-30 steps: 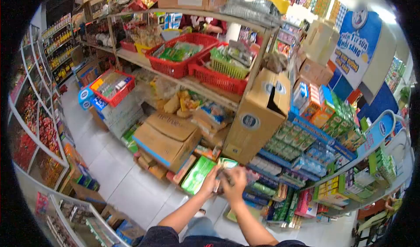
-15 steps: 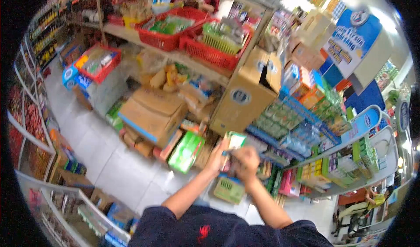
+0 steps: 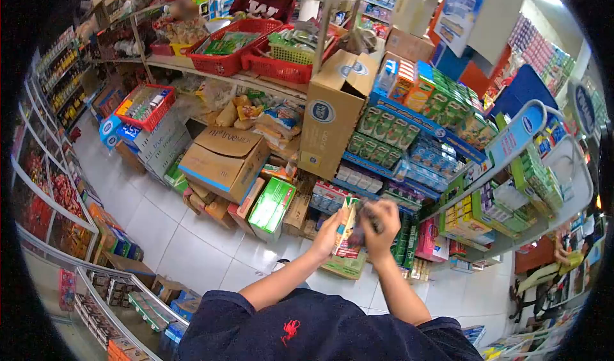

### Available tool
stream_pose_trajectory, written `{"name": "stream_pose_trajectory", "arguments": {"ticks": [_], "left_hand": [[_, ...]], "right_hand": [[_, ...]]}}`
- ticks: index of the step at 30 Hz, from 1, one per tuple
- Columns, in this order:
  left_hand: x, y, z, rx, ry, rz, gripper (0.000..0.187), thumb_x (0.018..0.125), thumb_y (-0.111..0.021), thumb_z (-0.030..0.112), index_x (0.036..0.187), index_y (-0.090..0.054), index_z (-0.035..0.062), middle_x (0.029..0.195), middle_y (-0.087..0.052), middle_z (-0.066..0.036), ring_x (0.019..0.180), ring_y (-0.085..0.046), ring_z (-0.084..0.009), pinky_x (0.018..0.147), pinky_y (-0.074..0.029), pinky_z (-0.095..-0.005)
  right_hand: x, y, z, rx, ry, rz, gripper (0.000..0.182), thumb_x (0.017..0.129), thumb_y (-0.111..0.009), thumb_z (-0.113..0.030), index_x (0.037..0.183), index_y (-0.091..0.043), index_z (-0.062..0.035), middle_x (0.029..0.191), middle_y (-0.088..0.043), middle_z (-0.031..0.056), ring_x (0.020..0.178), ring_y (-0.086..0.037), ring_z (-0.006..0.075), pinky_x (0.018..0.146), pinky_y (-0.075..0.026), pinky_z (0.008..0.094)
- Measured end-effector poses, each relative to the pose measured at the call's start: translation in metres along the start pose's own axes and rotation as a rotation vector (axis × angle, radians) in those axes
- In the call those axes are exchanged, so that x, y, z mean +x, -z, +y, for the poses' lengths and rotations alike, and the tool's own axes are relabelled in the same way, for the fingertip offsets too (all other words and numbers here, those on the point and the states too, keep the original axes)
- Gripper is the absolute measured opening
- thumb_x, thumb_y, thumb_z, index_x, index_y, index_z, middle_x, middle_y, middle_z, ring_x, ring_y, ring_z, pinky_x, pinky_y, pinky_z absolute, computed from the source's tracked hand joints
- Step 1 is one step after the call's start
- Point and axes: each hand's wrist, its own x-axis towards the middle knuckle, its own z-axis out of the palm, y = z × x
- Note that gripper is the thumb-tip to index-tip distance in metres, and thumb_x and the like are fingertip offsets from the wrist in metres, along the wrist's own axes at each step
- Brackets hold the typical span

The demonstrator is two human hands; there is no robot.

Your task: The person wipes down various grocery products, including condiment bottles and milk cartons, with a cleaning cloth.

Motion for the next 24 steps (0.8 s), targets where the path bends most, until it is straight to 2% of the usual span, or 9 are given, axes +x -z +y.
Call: {"name": "stream_pose_trajectory", "arguments": {"ticks": [5, 7, 11, 13, 15, 17, 21, 22, 24], "left_hand": [[-0.018, -0.022, -0.010, 0.016, 0.055, -0.057, 0.043, 0.090, -0.034, 0.038, 0.111, -0.046, 0.0034, 0.099, -0.055, -0.006, 0.086, -0.054, -0.0093, 0.071, -0.044, -0.0219], [-0.031, -0.032, -0.028, 0.108, 0.055, -0.093, 0.041, 0.090, -0.035, 0.037, 0.109, -0.048, 0.0036, 0.097, -0.056, -0.005, 0.084, -0.054, -0.0092, 0.072, -0.044, -0.0232], [-0.050, -0.055, -0.056, 0.109, 0.138, 0.022, 0.038, 0.090, -0.035, 0.035, 0.110, -0.047, 0.0046, 0.096, -0.055, -0.004, 0.080, -0.054, -0.0103, 0.073, -0.044, -0.0236], [-0.054, -0.055, -0.053, 0.132, 0.176, -0.027, 0.039, 0.090, -0.034, 0.036, 0.111, -0.046, 0.0050, 0.100, -0.054, -0.005, 0.086, -0.054, -0.0114, 0.076, -0.044, -0.0262], [-0.042, -0.047, -0.063, 0.002, 0.050, -0.038, 0.041, 0.089, -0.034, 0.039, 0.112, -0.044, 0.0059, 0.099, -0.054, -0.008, 0.086, -0.056, -0.0145, 0.074, -0.046, -0.0280], [-0.045, -0.053, -0.061, -0.020, 0.113, -0.023, 0.042, 0.089, -0.033, 0.039, 0.113, -0.042, 0.0056, 0.098, -0.054, -0.008, 0.086, -0.056, -0.0153, 0.073, -0.047, -0.0271], [-0.064, -0.085, -0.071, 0.077, 0.156, -0.005, 0.045, 0.089, -0.030, 0.043, 0.116, -0.041, 0.0078, 0.098, -0.055, -0.007, 0.080, -0.058, -0.0151, 0.069, -0.048, -0.0282], [-0.066, -0.084, -0.075, 0.181, 0.183, -0.068, 0.046, 0.090, -0.033, 0.039, 0.120, -0.038, 0.0057, 0.107, -0.050, -0.006, 0.095, -0.051, -0.0138, 0.077, -0.045, -0.0270], [-0.066, -0.075, -0.095, 0.211, 0.214, -0.092, 0.046, 0.090, -0.034, 0.038, 0.124, -0.034, 0.0066, 0.107, -0.050, -0.006, 0.091, -0.053, -0.0133, 0.074, -0.046, -0.0268]], "right_hand": [[-0.069, 0.046, -0.015, 0.014, 0.231, -0.263, 0.035, 0.050, -0.068, -0.009, 0.085, -0.063, -0.0108, 0.080, -0.054, 0.0091, 0.073, -0.052, 0.0248, 0.062, -0.043, 0.0330], [-0.068, 0.060, 0.003, -0.029, 0.248, -0.126, 0.034, 0.050, -0.069, -0.008, 0.084, -0.062, -0.0095, 0.079, -0.054, 0.0094, 0.071, -0.052, 0.0247, 0.059, -0.044, 0.0326], [-0.054, 0.079, -0.002, -0.002, -0.149, 0.185, 0.025, 0.056, -0.067, -0.003, 0.080, -0.061, -0.0064, 0.078, -0.052, 0.0096, 0.068, -0.052, 0.0254, 0.059, -0.042, 0.0324], [-0.078, 0.084, -0.002, -0.048, 0.006, -0.077, 0.033, 0.059, -0.070, -0.017, 0.089, -0.059, -0.0071, 0.085, -0.049, 0.0103, 0.080, -0.048, 0.0265, 0.071, -0.039, 0.0356], [-0.093, 0.098, -0.027, -0.029, 0.005, -0.311, 0.045, 0.060, -0.070, -0.024, 0.099, -0.055, -0.0093, 0.094, -0.046, 0.0110, 0.089, -0.042, 0.0278, 0.078, -0.036, 0.0382], [-0.105, 0.109, -0.030, 0.010, 0.041, -0.421, 0.051, 0.059, -0.070, -0.023, 0.105, -0.052, -0.0080, 0.101, -0.042, 0.0129, 0.096, -0.040, 0.0275, 0.082, -0.034, 0.0372], [-0.109, 0.129, 0.003, 0.007, 0.134, -0.297, 0.036, 0.062, -0.070, -0.015, 0.096, -0.057, -0.0096, 0.088, -0.049, 0.0100, 0.081, -0.047, 0.0267, 0.070, -0.041, 0.0344], [-0.107, 0.131, 0.009, -0.069, 0.068, -0.144, 0.032, 0.062, -0.069, -0.015, 0.092, -0.059, -0.0084, 0.086, -0.049, 0.0108, 0.079, -0.049, 0.0265, 0.068, -0.042, 0.0343], [-0.090, 0.140, 0.012, -0.074, -0.100, 0.024, 0.029, 0.064, -0.067, -0.010, 0.092, -0.058, -0.0061, 0.088, -0.049, 0.0116, 0.080, -0.049, 0.0266, 0.069, -0.041, 0.0342]]}}
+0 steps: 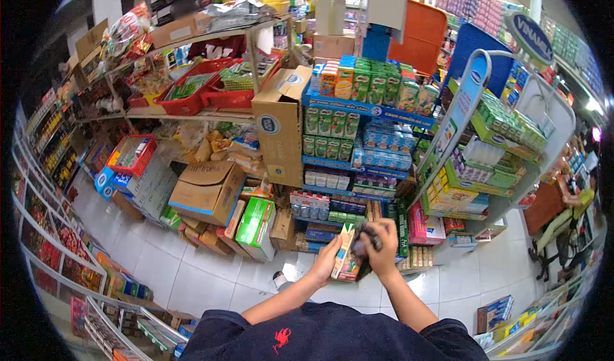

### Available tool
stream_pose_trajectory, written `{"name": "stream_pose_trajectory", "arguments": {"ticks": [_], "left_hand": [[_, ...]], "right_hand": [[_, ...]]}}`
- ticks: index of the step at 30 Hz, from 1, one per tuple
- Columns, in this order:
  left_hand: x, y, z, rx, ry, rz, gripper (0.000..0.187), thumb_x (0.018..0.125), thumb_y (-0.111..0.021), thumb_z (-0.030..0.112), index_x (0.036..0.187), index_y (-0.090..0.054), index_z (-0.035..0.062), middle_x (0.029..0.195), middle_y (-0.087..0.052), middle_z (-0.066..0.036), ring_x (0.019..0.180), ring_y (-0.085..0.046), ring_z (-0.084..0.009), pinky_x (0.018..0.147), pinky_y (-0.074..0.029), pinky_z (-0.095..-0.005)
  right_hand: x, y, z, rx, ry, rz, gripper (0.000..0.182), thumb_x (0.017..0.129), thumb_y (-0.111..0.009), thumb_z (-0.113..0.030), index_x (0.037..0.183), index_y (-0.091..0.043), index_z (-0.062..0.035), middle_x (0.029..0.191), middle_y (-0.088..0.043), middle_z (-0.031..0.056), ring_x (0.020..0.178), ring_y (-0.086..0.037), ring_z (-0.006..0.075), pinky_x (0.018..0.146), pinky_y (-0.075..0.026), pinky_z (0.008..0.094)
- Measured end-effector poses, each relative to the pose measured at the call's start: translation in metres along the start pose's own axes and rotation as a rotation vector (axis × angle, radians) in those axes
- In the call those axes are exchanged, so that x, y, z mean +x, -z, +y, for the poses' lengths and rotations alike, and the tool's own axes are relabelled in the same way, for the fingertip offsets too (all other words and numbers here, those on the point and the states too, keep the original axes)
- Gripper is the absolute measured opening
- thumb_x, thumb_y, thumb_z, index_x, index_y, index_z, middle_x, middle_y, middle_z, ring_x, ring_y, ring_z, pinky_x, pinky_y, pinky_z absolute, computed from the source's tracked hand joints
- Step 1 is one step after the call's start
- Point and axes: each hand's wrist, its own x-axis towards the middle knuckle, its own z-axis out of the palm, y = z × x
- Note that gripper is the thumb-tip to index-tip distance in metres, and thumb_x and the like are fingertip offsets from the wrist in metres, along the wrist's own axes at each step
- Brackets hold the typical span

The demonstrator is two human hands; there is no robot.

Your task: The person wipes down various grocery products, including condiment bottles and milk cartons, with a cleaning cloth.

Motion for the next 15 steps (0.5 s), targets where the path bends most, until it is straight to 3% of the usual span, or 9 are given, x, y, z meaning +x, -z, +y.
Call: {"name": "stream_pose_trajectory", "arguments": {"ticks": [1, 2, 6, 9, 11, 15], "left_hand": [[-0.001, -0.005, -0.002, -0.103, 0.045, -0.031, 0.046, 0.090, -0.035, 0.037, 0.125, -0.033, 0.0069, 0.106, -0.051, -0.006, 0.089, -0.054, -0.0130, 0.073, -0.047, -0.0265], [0.000, -0.009, -0.004, -0.119, 0.034, 0.026, 0.042, 0.090, -0.032, 0.038, 0.117, -0.041, 0.0084, 0.098, -0.054, -0.004, 0.081, -0.056, -0.0129, 0.066, -0.049, -0.0269], [0.009, -0.005, -0.005, -0.113, -0.063, 0.070, 0.046, 0.088, -0.032, 0.044, 0.114, -0.043, 0.0076, 0.096, -0.056, -0.007, 0.080, -0.057, -0.0159, 0.067, -0.049, -0.0290], [0.019, 0.001, -0.005, -0.185, -0.063, 0.020, 0.048, 0.089, -0.027, 0.046, 0.115, -0.041, 0.0085, 0.097, -0.055, -0.008, 0.082, -0.057, -0.0185, 0.068, -0.049, -0.0315], [0.017, -0.008, -0.013, -0.149, -0.103, 0.054, 0.048, 0.089, -0.026, 0.044, 0.116, -0.041, 0.0078, 0.099, -0.055, -0.010, 0.086, -0.056, -0.0192, 0.076, -0.046, -0.0315], [0.009, -0.015, -0.014, -0.220, 0.094, -0.062, 0.046, 0.089, -0.029, 0.038, 0.117, -0.040, 0.0033, 0.105, -0.054, -0.012, 0.093, -0.055, -0.0216, 0.083, -0.042, -0.0341]], "right_hand": [[0.009, 0.004, 0.000, 0.017, -0.081, 0.045, 0.028, 0.065, -0.066, -0.009, 0.092, -0.057, -0.0053, 0.088, -0.049, 0.0120, 0.079, -0.049, 0.0269, 0.069, -0.041, 0.0342], [0.012, 0.004, -0.005, 0.003, -0.075, 0.059, 0.025, 0.067, -0.064, -0.006, 0.090, -0.057, -0.0045, 0.087, -0.049, 0.0119, 0.079, -0.049, 0.0267, 0.069, -0.041, 0.0339], [-0.022, -0.003, -0.014, -0.079, -0.066, -0.144, 0.053, 0.060, -0.069, -0.032, 0.103, -0.051, -0.0073, 0.101, -0.043, 0.0132, 0.093, -0.041, 0.0297, 0.080, -0.034, 0.0384], [-0.057, -0.006, -0.016, 0.025, -0.008, -0.159, 0.055, 0.059, -0.072, -0.028, 0.105, -0.051, -0.0083, 0.101, -0.042, 0.0134, 0.092, -0.043, 0.0284, 0.077, -0.036, 0.0365], [-0.075, -0.002, 0.003, 0.065, 0.003, -0.140, 0.054, 0.059, -0.073, -0.025, 0.105, -0.050, -0.0090, 0.100, -0.043, 0.0131, 0.091, -0.044, 0.0282, 0.075, -0.038, 0.0361], [-0.074, 0.019, 0.009, 0.084, 0.038, -0.180, 0.052, 0.058, -0.074, -0.017, 0.104, -0.052, -0.0078, 0.098, -0.045, 0.0123, 0.089, -0.047, 0.0266, 0.072, -0.041, 0.0339]]}}
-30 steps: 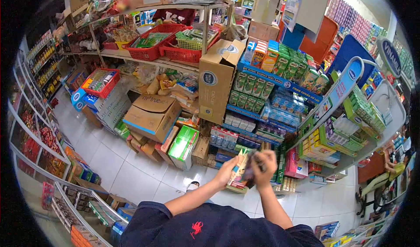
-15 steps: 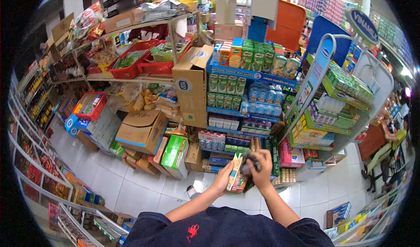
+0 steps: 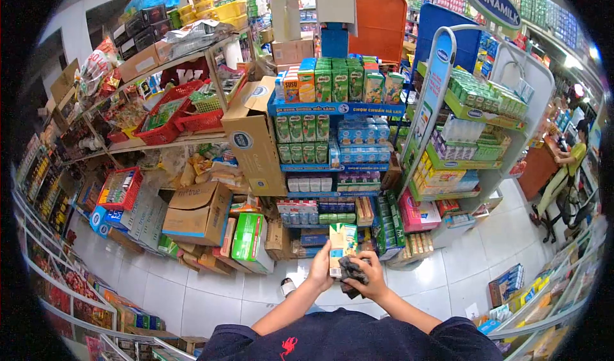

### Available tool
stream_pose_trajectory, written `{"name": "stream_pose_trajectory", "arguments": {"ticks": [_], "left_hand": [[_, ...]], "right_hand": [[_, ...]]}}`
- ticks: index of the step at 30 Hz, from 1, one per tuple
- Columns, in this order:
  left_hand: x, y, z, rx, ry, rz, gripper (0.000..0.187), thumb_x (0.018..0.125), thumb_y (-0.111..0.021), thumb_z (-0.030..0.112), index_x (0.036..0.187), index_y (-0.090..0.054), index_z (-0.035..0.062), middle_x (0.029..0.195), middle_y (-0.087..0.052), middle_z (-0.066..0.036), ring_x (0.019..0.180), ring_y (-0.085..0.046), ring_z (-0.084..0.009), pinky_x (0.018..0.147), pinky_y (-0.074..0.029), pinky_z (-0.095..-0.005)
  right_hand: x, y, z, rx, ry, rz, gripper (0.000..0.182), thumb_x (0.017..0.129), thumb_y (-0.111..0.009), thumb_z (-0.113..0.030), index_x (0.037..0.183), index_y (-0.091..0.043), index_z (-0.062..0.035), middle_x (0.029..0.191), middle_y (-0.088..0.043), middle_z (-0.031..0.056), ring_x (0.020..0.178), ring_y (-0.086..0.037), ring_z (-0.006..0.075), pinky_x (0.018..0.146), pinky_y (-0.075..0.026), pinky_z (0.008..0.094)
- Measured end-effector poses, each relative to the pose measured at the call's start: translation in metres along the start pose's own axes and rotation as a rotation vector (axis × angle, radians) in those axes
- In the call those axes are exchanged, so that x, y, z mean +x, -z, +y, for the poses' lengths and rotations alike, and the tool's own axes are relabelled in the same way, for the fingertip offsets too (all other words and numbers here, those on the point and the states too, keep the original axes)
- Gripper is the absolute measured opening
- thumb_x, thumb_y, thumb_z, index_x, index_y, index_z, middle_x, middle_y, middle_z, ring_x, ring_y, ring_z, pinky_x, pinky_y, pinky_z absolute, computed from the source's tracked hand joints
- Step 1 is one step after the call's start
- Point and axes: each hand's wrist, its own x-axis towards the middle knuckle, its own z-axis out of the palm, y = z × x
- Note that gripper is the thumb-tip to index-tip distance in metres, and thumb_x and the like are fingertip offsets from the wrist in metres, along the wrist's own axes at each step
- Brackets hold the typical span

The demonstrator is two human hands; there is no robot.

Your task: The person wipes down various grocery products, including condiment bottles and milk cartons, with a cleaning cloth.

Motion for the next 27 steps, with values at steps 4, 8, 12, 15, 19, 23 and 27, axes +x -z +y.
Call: {"name": "stream_pose_trajectory", "arguments": {"ticks": [4, 8, 12, 15, 19, 23, 27], "left_hand": [[0.001, 0.017, -0.002, -0.092, 0.063, -0.099, 0.046, 0.088, -0.035, 0.037, 0.119, -0.039, 0.0029, 0.106, -0.054, -0.012, 0.094, -0.054, -0.0216, 0.084, -0.042, -0.0355], [-0.004, 0.013, -0.006, 0.023, 0.118, -0.044, 0.047, 0.087, -0.039, 0.037, 0.118, -0.040, 0.0021, 0.110, -0.052, -0.012, 0.096, -0.053, -0.0221, 0.081, -0.044, -0.0362], [0.002, 0.004, -0.010, 0.195, -0.030, -0.178, 0.048, 0.085, -0.046, 0.034, 0.121, -0.031, 0.0068, 0.111, -0.048, -0.009, 0.094, -0.054, -0.0206, 0.079, -0.047, -0.0362], [0.011, -0.003, -0.014, 0.324, 0.042, -0.149, 0.040, 0.086, -0.047, 0.029, 0.117, -0.032, 0.0082, 0.099, -0.049, -0.004, 0.087, -0.054, -0.0125, 0.067, -0.049, -0.0261], [0.024, -0.007, -0.019, 0.294, 0.014, -0.025, 0.038, 0.087, -0.043, 0.037, 0.112, -0.040, 0.0087, 0.093, -0.052, -0.004, 0.079, -0.055, -0.0109, 0.061, -0.048, -0.0250], [0.029, -0.014, -0.015, 0.289, 0.049, 0.048, 0.051, 0.086, -0.034, 0.049, 0.112, -0.046, 0.0065, 0.094, -0.056, -0.006, 0.076, -0.056, -0.0130, 0.061, -0.047, -0.0261], [0.033, -0.007, -0.039, 0.320, 0.067, -0.039, 0.046, 0.087, -0.033, 0.047, 0.107, -0.048, 0.0083, 0.084, -0.054, -0.002, 0.072, -0.056, -0.0118, 0.062, -0.048, -0.0254]], "right_hand": [[-0.004, 0.007, -0.008, 0.169, -0.140, 0.047, 0.044, 0.061, -0.071, -0.013, 0.101, -0.054, -0.0060, 0.097, -0.047, 0.0129, 0.084, -0.051, 0.0258, 0.072, -0.042, 0.0331], [-0.001, 0.009, -0.021, 0.211, -0.151, 0.040, 0.038, 0.062, -0.070, -0.012, 0.096, -0.056, -0.0038, 0.091, -0.048, 0.0122, 0.082, -0.051, 0.0251, 0.071, -0.042, 0.0322], [0.027, 0.025, -0.013, 0.069, -0.196, 0.086, 0.031, 0.062, -0.067, -0.011, 0.091, -0.058, -0.0035, 0.087, -0.047, 0.0116, 0.083, -0.049, 0.0251, 0.073, -0.040, 0.0326], [0.039, 0.037, -0.002, 0.027, -0.275, 0.188, 0.028, 0.063, -0.066, -0.010, 0.088, -0.058, -0.0028, 0.086, -0.047, 0.0113, 0.082, -0.049, 0.0244, 0.072, -0.040, 0.0315], [0.018, 0.021, -0.008, -0.037, -0.229, 0.290, 0.027, 0.063, -0.067, -0.009, 0.088, -0.062, -0.0056, 0.086, -0.048, 0.0101, 0.081, -0.050, 0.0227, 0.068, -0.042, 0.0300], [0.001, 0.021, -0.008, 0.014, -0.152, 0.181, 0.027, 0.063, -0.068, -0.012, 0.090, -0.063, -0.0106, 0.083, -0.048, 0.0073, 0.078, -0.049, 0.0213, 0.066, -0.042, 0.0299], [0.023, 0.046, 0.012, -0.095, -0.268, 0.326, 0.026, 0.064, -0.067, -0.014, 0.089, -0.062, -0.0072, 0.085, -0.049, 0.0102, 0.077, -0.051, 0.0226, 0.068, -0.041, 0.0315]]}}
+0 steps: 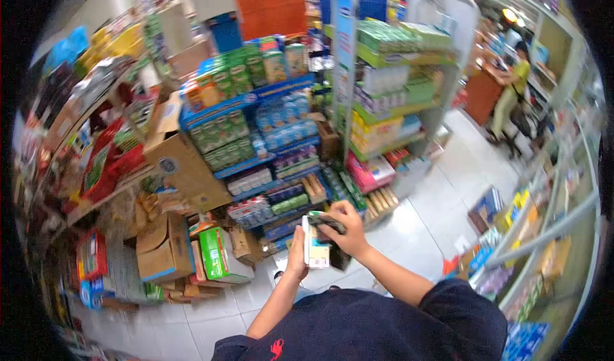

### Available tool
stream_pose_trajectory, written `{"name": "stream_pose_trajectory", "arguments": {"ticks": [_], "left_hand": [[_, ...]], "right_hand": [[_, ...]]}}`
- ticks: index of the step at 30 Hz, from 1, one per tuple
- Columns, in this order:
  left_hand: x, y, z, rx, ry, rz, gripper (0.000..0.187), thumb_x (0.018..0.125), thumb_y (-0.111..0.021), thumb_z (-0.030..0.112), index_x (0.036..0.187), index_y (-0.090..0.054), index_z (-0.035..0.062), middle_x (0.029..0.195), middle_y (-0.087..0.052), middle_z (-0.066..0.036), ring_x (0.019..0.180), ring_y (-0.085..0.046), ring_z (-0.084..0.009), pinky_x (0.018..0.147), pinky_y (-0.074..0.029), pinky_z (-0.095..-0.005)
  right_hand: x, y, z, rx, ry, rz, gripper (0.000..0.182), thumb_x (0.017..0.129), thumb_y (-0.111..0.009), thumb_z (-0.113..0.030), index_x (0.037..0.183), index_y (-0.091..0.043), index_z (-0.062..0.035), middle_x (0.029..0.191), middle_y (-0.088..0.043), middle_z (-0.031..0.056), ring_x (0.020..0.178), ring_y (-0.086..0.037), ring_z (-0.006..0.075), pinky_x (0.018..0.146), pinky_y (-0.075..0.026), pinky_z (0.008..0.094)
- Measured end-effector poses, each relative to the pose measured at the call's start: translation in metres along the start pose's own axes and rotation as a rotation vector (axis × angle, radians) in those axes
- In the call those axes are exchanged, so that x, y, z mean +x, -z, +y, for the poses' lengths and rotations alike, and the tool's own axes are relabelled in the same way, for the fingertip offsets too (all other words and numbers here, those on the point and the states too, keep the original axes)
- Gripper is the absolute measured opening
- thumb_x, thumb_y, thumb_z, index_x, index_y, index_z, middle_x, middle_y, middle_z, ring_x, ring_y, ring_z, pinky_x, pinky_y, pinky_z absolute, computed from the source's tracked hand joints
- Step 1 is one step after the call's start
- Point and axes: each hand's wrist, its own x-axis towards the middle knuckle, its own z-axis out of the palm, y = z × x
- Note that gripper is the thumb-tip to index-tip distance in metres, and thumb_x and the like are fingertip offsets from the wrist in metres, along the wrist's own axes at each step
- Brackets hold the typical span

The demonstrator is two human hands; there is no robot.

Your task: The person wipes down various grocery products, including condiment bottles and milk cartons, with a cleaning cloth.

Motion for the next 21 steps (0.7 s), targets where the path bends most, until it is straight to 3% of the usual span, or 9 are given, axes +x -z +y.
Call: {"name": "stream_pose_trajectory", "arguments": {"ticks": [3, 4, 5, 7, 11, 13, 17, 19, 21], "left_hand": [[-0.009, -0.017, 0.020, -0.124, 0.041, 0.000, 0.051, 0.086, -0.031, 0.051, 0.106, -0.049, 0.0076, 0.087, -0.056, -0.004, 0.072, -0.057, -0.0141, 0.061, -0.048, -0.0262], [-0.004, -0.012, 0.019, -0.129, 0.082, 0.086, 0.053, 0.086, -0.030, 0.052, 0.106, -0.050, 0.0073, 0.089, -0.057, -0.005, 0.074, -0.057, -0.0150, 0.064, -0.048, -0.0268], [0.000, -0.002, 0.018, -0.125, 0.019, -0.045, 0.052, 0.086, -0.031, 0.051, 0.107, -0.049, 0.0069, 0.089, -0.057, -0.006, 0.076, -0.057, -0.0160, 0.066, -0.047, -0.0282], [0.003, 0.002, 0.010, -0.102, -0.006, -0.054, 0.051, 0.086, -0.031, 0.050, 0.108, -0.048, 0.0066, 0.088, -0.057, -0.006, 0.077, -0.057, -0.0160, 0.067, -0.047, -0.0290], [-0.001, -0.017, 0.008, -0.061, -0.019, -0.029, 0.045, 0.088, -0.033, 0.045, 0.110, -0.044, 0.0074, 0.090, -0.055, -0.007, 0.074, -0.057, -0.0151, 0.062, -0.049, -0.0269], [0.005, -0.004, 0.017, -0.053, 0.042, -0.050, 0.041, 0.089, -0.032, 0.041, 0.110, -0.042, 0.0068, 0.089, -0.055, -0.007, 0.073, -0.056, -0.0145, 0.064, -0.048, -0.0283], [0.006, -0.004, 0.026, 0.074, -0.084, -0.036, 0.034, 0.090, -0.033, 0.038, 0.100, -0.045, 0.0081, 0.086, -0.052, -0.004, 0.072, -0.053, -0.0116, 0.062, -0.045, -0.0256], [0.000, -0.002, 0.014, 0.136, -0.060, -0.105, 0.030, 0.091, -0.033, 0.035, 0.097, -0.045, 0.0082, 0.085, -0.050, -0.002, 0.072, -0.049, -0.0082, 0.062, -0.042, -0.0226], [-0.008, -0.018, 0.010, 0.222, -0.133, -0.069, 0.023, 0.091, -0.035, 0.030, 0.094, -0.045, 0.0091, 0.082, -0.047, -0.001, 0.072, -0.047, -0.0069, 0.062, -0.041, -0.0218]], "right_hand": [[-0.014, -0.001, -0.013, 0.127, -0.033, -0.089, 0.028, 0.064, -0.069, -0.016, 0.090, -0.063, -0.0082, 0.085, -0.049, 0.0093, 0.080, -0.050, 0.0213, 0.070, -0.040, 0.0311], [-0.026, -0.006, -0.011, 0.137, 0.076, -0.103, 0.028, 0.065, -0.068, -0.017, 0.091, -0.063, -0.0088, 0.085, -0.050, 0.0080, 0.080, -0.050, 0.0203, 0.069, -0.040, 0.0307], [-0.036, -0.005, -0.016, 0.179, 0.069, -0.151, 0.029, 0.065, -0.069, -0.017, 0.092, -0.063, -0.0089, 0.085, -0.050, 0.0075, 0.079, -0.050, 0.0205, 0.068, -0.040, 0.0304], [-0.039, -0.002, -0.012, 0.175, 0.151, -0.157, 0.029, 0.065, -0.069, -0.014, 0.092, -0.063, -0.0081, 0.084, -0.050, 0.0079, 0.078, -0.049, 0.0208, 0.067, -0.040, 0.0299], [-0.006, 0.008, -0.001, 0.071, -0.014, 0.039, 0.024, 0.066, -0.067, -0.011, 0.088, -0.062, -0.0048, 0.083, -0.047, 0.0088, 0.075, -0.049, 0.0213, 0.066, -0.041, 0.0296], [-0.016, 0.002, -0.013, 0.103, 0.033, -0.027, 0.025, 0.065, -0.067, -0.011, 0.089, -0.062, -0.0048, 0.084, -0.048, 0.0089, 0.076, -0.049, 0.0208, 0.067, -0.041, 0.0295], [-0.039, 0.001, -0.022, 0.139, 0.130, -0.162, 0.026, 0.066, -0.067, -0.012, 0.091, -0.062, -0.0074, 0.082, -0.050, 0.0075, 0.075, -0.051, 0.0209, 0.065, -0.042, 0.0275], [-0.025, 0.009, -0.011, 0.007, 0.215, -0.043, 0.025, 0.065, -0.067, -0.010, 0.089, -0.062, -0.0067, 0.082, -0.051, 0.0087, 0.072, -0.052, 0.0218, 0.063, -0.043, 0.0288], [-0.016, 0.014, -0.003, -0.016, 0.040, 0.104, 0.025, 0.064, -0.067, -0.010, 0.088, -0.062, -0.0054, 0.084, -0.051, 0.0098, 0.073, -0.052, 0.0224, 0.063, -0.043, 0.0297]]}}
